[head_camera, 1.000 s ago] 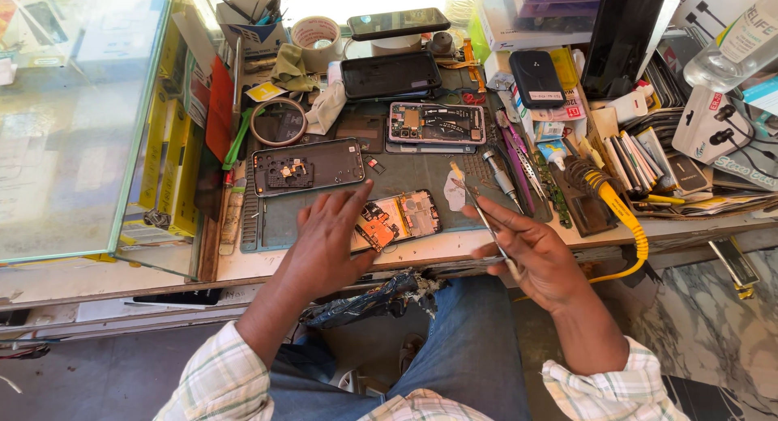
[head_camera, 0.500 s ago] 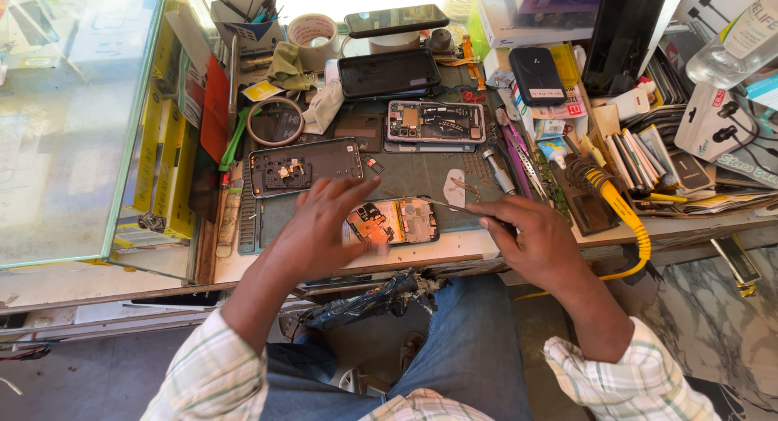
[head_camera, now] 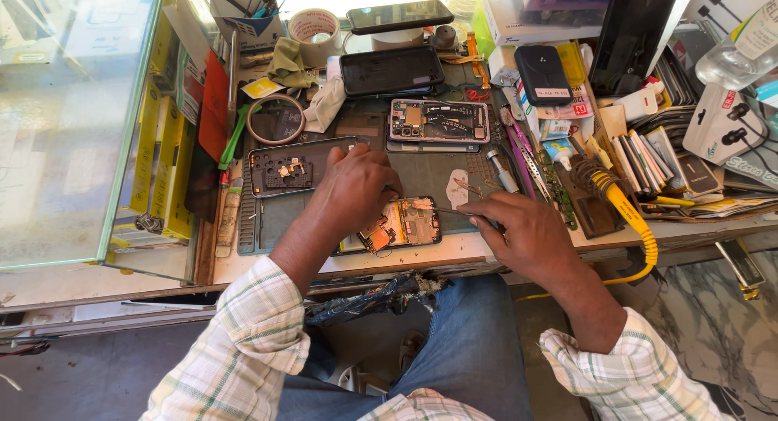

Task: The person is repairing a disassembled smartphone while seated. They use tweezers to remove a small component from the motherboard, then spray a liquid onto the board and wipe it with a cloth. The person continues to use tweezers to manipulate small parts and clean the internal components.

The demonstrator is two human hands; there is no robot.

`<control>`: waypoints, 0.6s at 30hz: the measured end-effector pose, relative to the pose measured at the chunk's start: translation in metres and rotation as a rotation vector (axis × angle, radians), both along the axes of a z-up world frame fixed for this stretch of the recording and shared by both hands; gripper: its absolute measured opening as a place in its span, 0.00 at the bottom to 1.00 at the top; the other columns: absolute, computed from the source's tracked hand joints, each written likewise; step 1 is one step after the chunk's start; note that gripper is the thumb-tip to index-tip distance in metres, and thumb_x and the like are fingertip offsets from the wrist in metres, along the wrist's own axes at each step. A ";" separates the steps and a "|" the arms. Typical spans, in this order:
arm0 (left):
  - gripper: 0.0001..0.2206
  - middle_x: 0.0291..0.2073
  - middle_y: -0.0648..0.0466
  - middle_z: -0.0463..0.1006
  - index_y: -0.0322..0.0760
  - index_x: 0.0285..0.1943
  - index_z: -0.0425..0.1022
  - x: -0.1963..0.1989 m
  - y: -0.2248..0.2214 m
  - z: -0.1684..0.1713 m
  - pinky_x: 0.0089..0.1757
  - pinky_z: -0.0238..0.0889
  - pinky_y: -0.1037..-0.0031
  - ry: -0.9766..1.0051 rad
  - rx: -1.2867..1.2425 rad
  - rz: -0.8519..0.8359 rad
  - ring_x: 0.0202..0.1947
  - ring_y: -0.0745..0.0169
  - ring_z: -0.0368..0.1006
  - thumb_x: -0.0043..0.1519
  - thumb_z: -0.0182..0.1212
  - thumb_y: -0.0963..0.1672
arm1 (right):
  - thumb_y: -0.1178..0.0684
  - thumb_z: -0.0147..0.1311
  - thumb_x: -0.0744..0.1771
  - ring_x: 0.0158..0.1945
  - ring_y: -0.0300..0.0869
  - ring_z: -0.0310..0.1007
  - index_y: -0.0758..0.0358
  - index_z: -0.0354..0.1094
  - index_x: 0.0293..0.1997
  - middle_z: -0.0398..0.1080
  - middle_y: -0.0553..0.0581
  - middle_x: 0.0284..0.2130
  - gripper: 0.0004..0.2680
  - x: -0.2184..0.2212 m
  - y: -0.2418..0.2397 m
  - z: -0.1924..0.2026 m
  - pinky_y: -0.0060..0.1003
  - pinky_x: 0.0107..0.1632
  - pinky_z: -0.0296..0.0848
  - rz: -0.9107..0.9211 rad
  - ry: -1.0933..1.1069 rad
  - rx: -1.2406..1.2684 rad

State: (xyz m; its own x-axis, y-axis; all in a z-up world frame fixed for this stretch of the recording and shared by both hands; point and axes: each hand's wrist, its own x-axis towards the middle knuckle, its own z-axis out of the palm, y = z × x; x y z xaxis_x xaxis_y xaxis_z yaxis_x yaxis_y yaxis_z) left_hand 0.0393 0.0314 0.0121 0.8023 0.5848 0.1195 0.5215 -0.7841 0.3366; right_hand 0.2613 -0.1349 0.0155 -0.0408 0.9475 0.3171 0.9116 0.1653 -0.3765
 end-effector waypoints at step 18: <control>0.02 0.34 0.56 0.77 0.44 0.34 0.82 -0.002 -0.009 -0.020 0.44 0.51 0.57 -0.215 -0.034 0.074 0.44 0.52 0.71 0.58 0.64 0.42 | 0.56 0.59 0.64 0.39 0.49 0.77 0.52 0.77 0.45 0.76 0.51 0.35 0.08 0.007 0.019 -0.003 0.44 0.39 0.76 0.052 -0.025 -0.069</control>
State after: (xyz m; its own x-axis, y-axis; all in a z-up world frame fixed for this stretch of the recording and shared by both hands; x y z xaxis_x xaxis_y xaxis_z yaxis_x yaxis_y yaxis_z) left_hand 0.0374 0.0228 -0.0083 0.7149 0.6481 0.2624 0.4907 -0.7325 0.4718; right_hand 0.2683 -0.1162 0.0123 -0.0974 0.9634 0.2498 0.9117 0.1870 -0.3657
